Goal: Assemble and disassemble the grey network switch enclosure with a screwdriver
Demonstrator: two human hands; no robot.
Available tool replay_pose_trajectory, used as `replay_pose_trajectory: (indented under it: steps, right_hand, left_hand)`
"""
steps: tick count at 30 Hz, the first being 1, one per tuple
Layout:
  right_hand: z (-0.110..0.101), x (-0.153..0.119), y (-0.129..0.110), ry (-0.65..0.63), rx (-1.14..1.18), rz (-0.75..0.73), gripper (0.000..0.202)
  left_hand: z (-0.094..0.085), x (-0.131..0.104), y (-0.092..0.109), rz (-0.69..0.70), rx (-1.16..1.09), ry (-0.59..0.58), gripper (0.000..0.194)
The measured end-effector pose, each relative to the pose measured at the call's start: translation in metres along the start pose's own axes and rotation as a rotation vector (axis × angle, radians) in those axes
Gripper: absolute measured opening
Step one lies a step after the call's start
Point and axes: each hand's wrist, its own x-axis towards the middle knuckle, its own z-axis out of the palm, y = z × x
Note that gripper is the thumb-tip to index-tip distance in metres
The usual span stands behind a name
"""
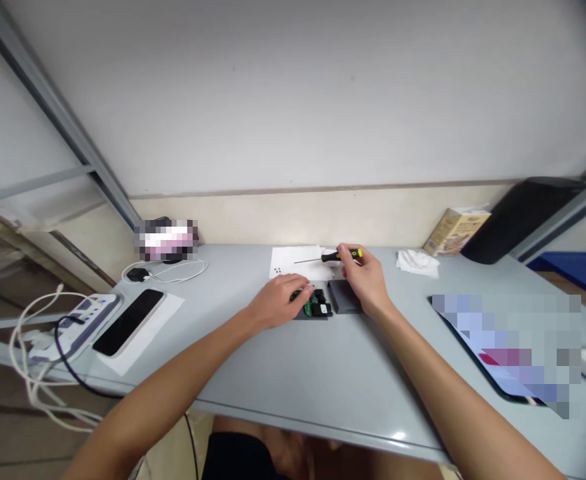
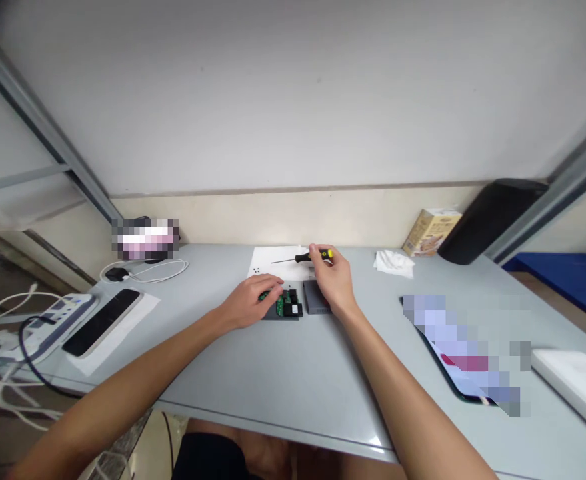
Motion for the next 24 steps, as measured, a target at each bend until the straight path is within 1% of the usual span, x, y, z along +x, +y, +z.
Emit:
replay_pose_trajectory:
  steps: [3,6,8,11,14,17,20,24]
  right_hand:
    - [-0.002,0.001,0.000,-0.003,-0.016,0.004,0.055]
    - [-0.003,0.001,-0.002,-0.003,-0.031,0.025,0.055]
    - [-0.004,0.001,-0.002,-0.014,-0.052,0.026,0.055]
    - [-0.004,0.000,-0.002,-0.048,-0.095,-0.020,0.054]
    - [-0.003,-0.001,0.000,-0.076,-0.137,-0.074,0.053]
    - [0.000,-0.003,0.003,-0.118,-0.137,-0.118,0.050]
    - [0.003,-0.006,0.005,-0.181,-0.107,-0.163,0.046]
    - [0.005,-0.009,0.005,-0.244,-0.128,-0.210,0.041]
  left_hand:
    - [-0.008,0.004,-0.008,-0.042,0.000,0.092,0.037]
    - [-0.015,0.008,-0.020,-0.059,0.078,0.188,0.037]
    - [-0.019,0.010,-0.029,-0.095,0.131,0.225,0.035]
    - [-0.021,0.011,-0.041,-0.193,0.195,0.262,0.031]
    - [-0.022,0.011,-0.050,-0.261,0.223,0.248,0.025]
    - [-0.021,0.011,-0.057,-0.287,0.244,0.210,0.020]
    - [-0.020,0.010,-0.062,-0.287,0.274,0.156,0.019]
    - [-0.019,0.008,-0.065,-0.246,0.286,0.099,0.021]
